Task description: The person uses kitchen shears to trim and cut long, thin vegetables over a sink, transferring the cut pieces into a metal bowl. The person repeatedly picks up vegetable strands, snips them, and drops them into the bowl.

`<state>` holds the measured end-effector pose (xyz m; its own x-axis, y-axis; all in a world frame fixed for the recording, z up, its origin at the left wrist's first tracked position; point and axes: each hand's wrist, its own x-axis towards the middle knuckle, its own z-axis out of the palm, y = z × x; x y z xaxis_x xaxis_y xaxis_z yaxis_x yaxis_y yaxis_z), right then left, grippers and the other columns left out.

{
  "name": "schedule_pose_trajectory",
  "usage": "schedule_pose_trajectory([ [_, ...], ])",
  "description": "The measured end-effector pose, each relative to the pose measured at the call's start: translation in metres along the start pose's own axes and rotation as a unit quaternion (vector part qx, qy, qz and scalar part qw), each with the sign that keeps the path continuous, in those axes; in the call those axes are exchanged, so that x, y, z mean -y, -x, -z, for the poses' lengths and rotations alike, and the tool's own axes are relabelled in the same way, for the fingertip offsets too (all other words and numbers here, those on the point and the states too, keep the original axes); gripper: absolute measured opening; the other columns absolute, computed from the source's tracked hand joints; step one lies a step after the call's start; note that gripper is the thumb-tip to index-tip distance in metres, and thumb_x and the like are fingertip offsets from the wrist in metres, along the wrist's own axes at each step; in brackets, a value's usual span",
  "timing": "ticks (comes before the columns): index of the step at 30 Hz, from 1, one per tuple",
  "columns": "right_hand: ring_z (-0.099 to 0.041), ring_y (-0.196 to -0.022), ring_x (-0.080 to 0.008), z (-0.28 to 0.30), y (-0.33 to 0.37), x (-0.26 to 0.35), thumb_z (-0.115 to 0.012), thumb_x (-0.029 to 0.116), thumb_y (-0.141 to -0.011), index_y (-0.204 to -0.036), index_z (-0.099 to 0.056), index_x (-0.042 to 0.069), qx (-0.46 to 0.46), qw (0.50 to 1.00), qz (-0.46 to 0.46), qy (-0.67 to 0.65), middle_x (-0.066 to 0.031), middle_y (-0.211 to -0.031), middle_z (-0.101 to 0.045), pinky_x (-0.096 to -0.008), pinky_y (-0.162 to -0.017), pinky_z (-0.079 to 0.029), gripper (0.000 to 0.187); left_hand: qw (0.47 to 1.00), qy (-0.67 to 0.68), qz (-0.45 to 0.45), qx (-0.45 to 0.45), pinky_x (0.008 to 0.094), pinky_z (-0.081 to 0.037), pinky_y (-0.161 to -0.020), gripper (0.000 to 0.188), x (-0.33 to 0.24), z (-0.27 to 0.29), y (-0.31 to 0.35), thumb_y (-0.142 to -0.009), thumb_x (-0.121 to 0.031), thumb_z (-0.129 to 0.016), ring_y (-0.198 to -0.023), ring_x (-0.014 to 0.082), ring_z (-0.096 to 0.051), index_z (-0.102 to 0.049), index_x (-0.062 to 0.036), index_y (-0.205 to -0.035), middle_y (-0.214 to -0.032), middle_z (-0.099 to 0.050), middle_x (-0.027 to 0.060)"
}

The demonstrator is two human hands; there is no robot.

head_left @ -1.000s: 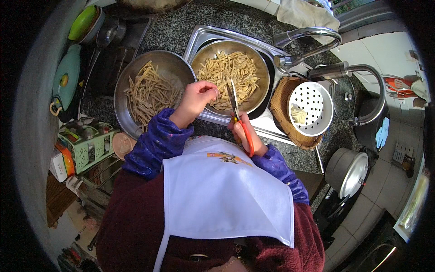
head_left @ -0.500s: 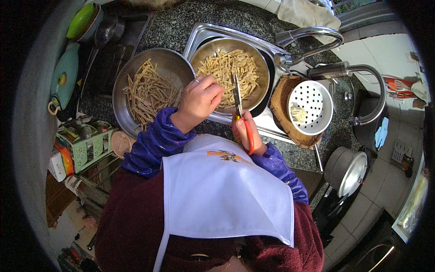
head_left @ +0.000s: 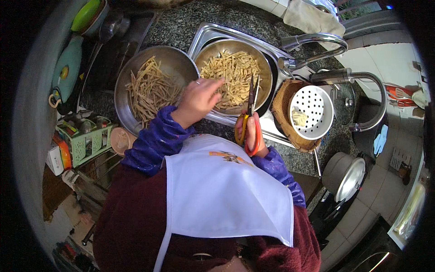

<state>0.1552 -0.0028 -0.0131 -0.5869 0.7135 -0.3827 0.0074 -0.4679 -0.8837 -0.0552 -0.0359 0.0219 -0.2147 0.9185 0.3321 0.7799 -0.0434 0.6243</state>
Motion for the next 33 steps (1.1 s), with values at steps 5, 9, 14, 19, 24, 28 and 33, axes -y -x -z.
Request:
schedule_pose_trajectory([
  [5, -0.042, -0.058, -0.0098, 0.006, 0.000, -0.007, -0.034, 0.039, -0.093, -0.111, -0.039, 0.004, -0.009, 0.999, -0.039, -0.029, -0.0030, -0.072, -0.047, -0.0216, -0.052, -0.036, 0.039, 0.978, -0.019, 0.175, -0.109, 0.0373, -0.047, -0.067, 0.016, 0.074, 0.033, 0.014, -0.079, -0.011, -0.056, -0.078, 0.0309, -0.059, -0.060, -0.0044, -0.093, -0.083, -0.062, 0.0143],
  [9, -0.042, -0.060, -0.0115, 0.012, 0.001, -0.012, -0.032, 0.046, -0.092, -0.114, -0.040, 0.008, -0.013, 0.998, -0.061, -0.001, -0.0025, -0.073, -0.046, -0.0236, -0.052, -0.036, 0.044, 0.954, -0.079, 0.290, -0.004, 0.0389, -0.047, -0.062, 0.014, 0.118, 0.048, 0.043, -0.077, -0.019, -0.059, -0.071, 0.0322, -0.060, -0.063, -0.0077, -0.083, -0.077, -0.063, 0.0140],
  [14, -0.043, -0.055, -0.0115, 0.009, 0.000, -0.015, -0.032, 0.040, -0.093, -0.109, -0.039, 0.004, -0.021, 0.999, -0.046, -0.019, -0.0041, -0.070, -0.047, -0.0232, -0.048, -0.036, 0.040, 0.898, -0.167, 0.341, 0.221, 0.0409, -0.047, -0.066, 0.025, 0.086, 0.037, 0.046, -0.073, -0.029, -0.062, -0.075, 0.0313, -0.060, -0.064, -0.0065, -0.082, -0.080, -0.063, 0.0140],
  [19, -0.042, -0.053, -0.0113, 0.007, 0.005, -0.010, -0.032, 0.040, -0.093, -0.107, -0.040, 0.004, -0.022, 0.998, -0.056, 0.010, -0.0039, -0.069, -0.046, -0.0229, -0.047, -0.035, 0.040, 0.917, -0.194, 0.312, 0.157, 0.0451, -0.047, -0.069, 0.021, 0.105, 0.020, 0.056, -0.074, -0.021, -0.055, -0.078, 0.0345, -0.059, -0.063, -0.0079, -0.089, -0.084, -0.062, 0.0153],
  [24, -0.041, -0.052, -0.0111, 0.007, 0.005, -0.010, -0.032, 0.040, -0.094, -0.106, -0.040, 0.004, -0.021, 0.999, -0.043, 0.004, -0.0035, -0.068, -0.046, -0.0227, -0.047, -0.035, 0.039, 0.929, 0.108, 0.350, -0.051, 0.0379, -0.047, -0.066, 0.021, 0.143, 0.029, 0.059, -0.085, -0.019, -0.051, -0.072, 0.0251, -0.059, -0.060, -0.0037, -0.096, -0.079, -0.062, 0.0083],
  [28, -0.041, -0.053, -0.0110, 0.005, 0.006, -0.008, -0.032, 0.039, -0.094, -0.107, -0.039, 0.003, -0.014, 0.999, -0.045, 0.004, -0.0036, -0.068, -0.046, -0.0227, -0.048, -0.035, 0.039, 0.891, 0.228, 0.385, -0.078, 0.0322, -0.046, -0.066, 0.022, 0.125, 0.038, 0.047, -0.088, -0.020, -0.053, -0.076, 0.0186, -0.058, -0.059, -0.0029, -0.099, -0.083, -0.062, 0.0047],
  [33, -0.042, -0.054, -0.0109, 0.005, 0.006, -0.008, -0.034, 0.039, -0.093, -0.107, -0.040, 0.004, -0.020, 0.999, -0.047, -0.005, -0.0034, -0.069, -0.046, -0.0225, -0.048, -0.035, 0.038, 0.942, -0.026, 0.335, 0.010, 0.0381, -0.047, -0.067, 0.026, 0.148, 0.016, 0.059, -0.081, -0.029, -0.058, -0.076, 0.0303, -0.061, -0.061, -0.0056, -0.093, -0.082, -0.064, 0.0123],
])
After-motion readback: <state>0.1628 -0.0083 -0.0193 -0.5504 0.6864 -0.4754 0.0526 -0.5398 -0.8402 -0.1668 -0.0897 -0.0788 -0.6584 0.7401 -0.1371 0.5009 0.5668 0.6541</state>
